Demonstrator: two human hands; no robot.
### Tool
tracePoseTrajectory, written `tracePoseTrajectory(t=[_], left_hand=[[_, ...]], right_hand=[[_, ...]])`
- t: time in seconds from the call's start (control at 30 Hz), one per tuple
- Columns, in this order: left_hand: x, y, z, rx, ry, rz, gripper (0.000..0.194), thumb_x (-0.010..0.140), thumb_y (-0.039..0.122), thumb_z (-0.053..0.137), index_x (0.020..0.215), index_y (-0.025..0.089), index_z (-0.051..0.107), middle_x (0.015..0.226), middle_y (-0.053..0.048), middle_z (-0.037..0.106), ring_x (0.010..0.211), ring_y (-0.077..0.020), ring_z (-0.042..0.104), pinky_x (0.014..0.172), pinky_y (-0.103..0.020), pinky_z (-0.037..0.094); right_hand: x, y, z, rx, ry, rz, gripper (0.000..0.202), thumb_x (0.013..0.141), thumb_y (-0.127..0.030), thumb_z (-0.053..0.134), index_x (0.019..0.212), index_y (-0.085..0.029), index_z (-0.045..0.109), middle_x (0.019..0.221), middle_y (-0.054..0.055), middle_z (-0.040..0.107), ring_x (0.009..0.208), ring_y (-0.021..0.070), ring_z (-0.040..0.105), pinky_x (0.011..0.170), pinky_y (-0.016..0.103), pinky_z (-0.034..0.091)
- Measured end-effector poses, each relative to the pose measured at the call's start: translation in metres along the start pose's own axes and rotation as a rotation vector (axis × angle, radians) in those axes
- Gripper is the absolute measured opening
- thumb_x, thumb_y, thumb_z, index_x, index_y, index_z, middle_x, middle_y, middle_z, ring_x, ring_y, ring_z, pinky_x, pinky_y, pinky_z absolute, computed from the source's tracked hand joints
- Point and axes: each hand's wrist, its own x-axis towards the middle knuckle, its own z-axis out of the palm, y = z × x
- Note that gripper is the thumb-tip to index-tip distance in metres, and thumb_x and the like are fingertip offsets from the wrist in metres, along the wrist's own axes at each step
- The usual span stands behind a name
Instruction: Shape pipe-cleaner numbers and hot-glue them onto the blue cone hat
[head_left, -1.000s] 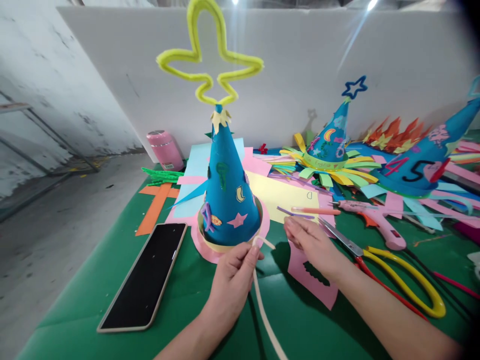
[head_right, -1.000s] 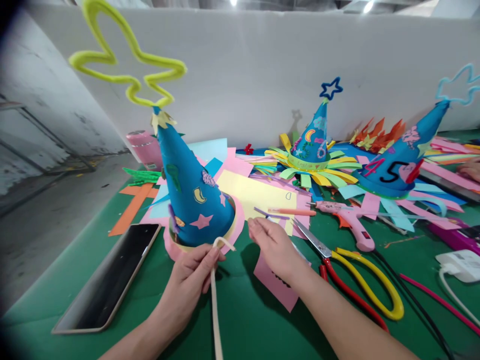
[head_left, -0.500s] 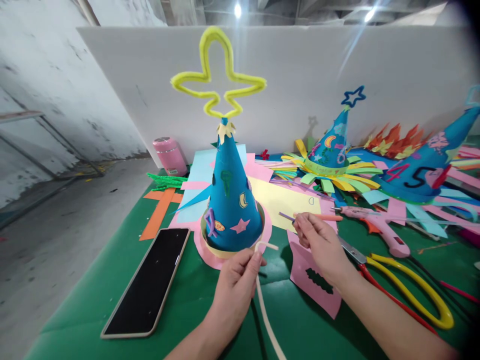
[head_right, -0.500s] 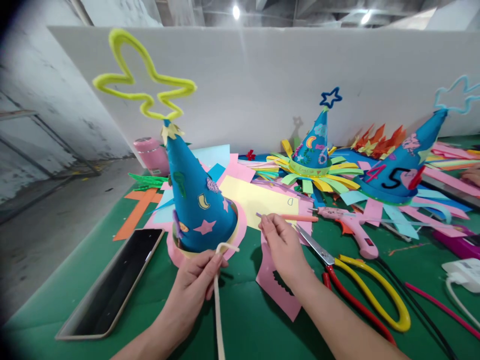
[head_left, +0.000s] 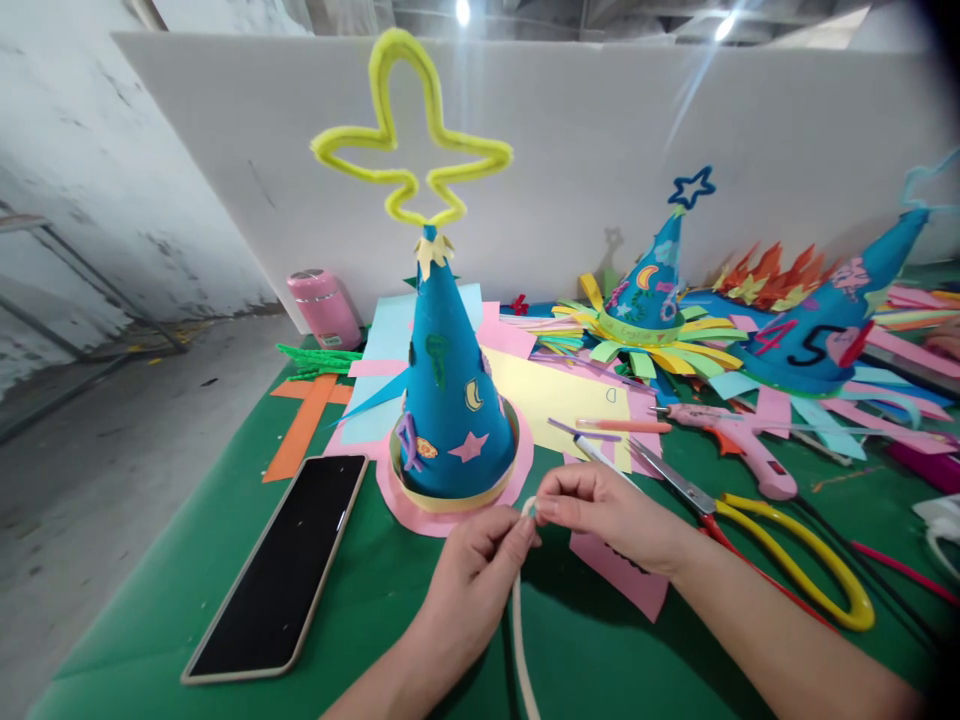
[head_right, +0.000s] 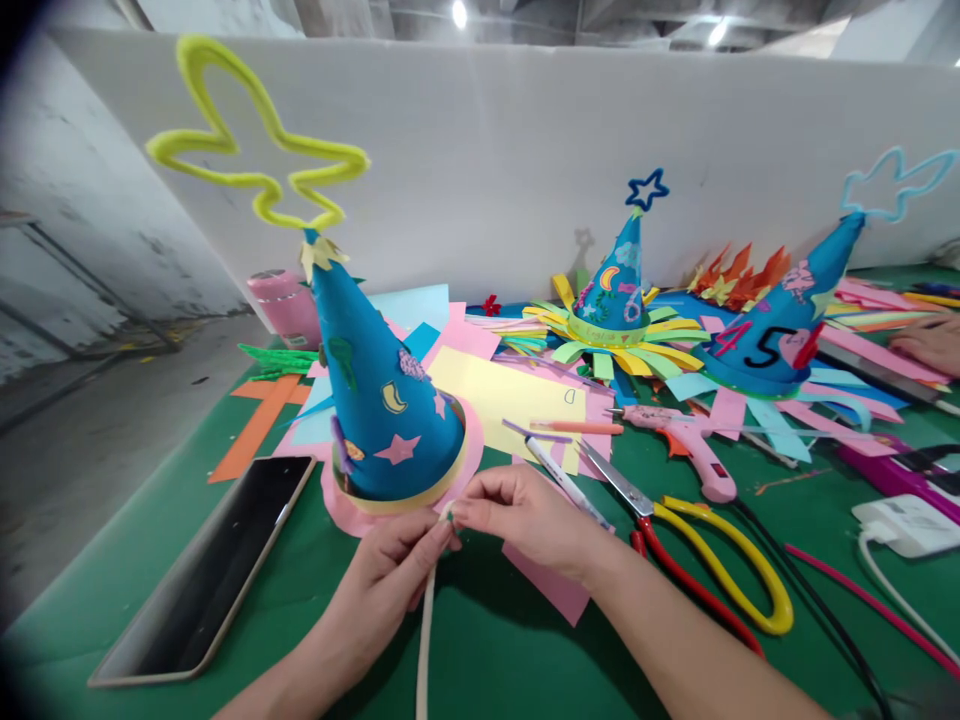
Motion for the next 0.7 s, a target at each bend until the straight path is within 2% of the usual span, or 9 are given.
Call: tracePoseTrajectory(t=[0.13,0.23,0.5,0.7], left_hand=[[0.000,0.002,0.001,-0.015,-0.038,-0.028,0.032,0.076,0.044,0.049,0.068,0.014,0.057,0.041,0.007,0.032,0.037,-0.0064,0.030,0.039,-0.020,0.020],[0.000,0.002,0.003,-0.032,-0.062,-0.048,0.032,0.077,0.045,0.046,0.071,0.014,0.055,0.038,0.008,0.031,0.036,-0.0068,0.030,0.039,-0.020,0.021],[0.003,0.000,0.007,0.012,-0.068,-0.003,0.031,0.081,0.041,0.044,0.066,0.015,0.052,0.037,0.007,0.037,0.038,-0.0068,0.034,0.043,-0.020,0.026],[0.001,0.001,0.007,-0.006,-0.048,-0.012,0.032,0.080,0.041,0.045,0.061,0.016,0.048,0.037,0.006,0.038,0.038,-0.0068,0.034,0.044,-0.020,0.026]], right_hand=[[0.000,0.000,0.004,0.142,0.052,0.053,0.017,0.076,-0.026,0.057,0.063,-0.014,0.057,0.055,-0.004,0.051,0.046,0.0046,0.032,0.044,0.021,0.020],[0.000,0.000,0.009,0.245,0.105,0.045,0.014,0.074,-0.022,0.057,0.062,-0.014,0.056,0.052,-0.005,0.046,0.046,0.0046,0.028,0.044,0.022,0.017],[0.002,0.010,0.018,0.421,0.153,0.012,0.012,0.075,-0.018,0.055,0.064,-0.014,0.055,0.051,-0.006,0.044,0.046,0.0048,0.030,0.047,0.024,0.016],[0.003,0.011,0.020,0.463,0.138,0.022,0.012,0.075,-0.021,0.057,0.065,-0.014,0.056,0.052,-0.006,0.043,0.047,0.0045,0.033,0.047,0.022,0.018]])
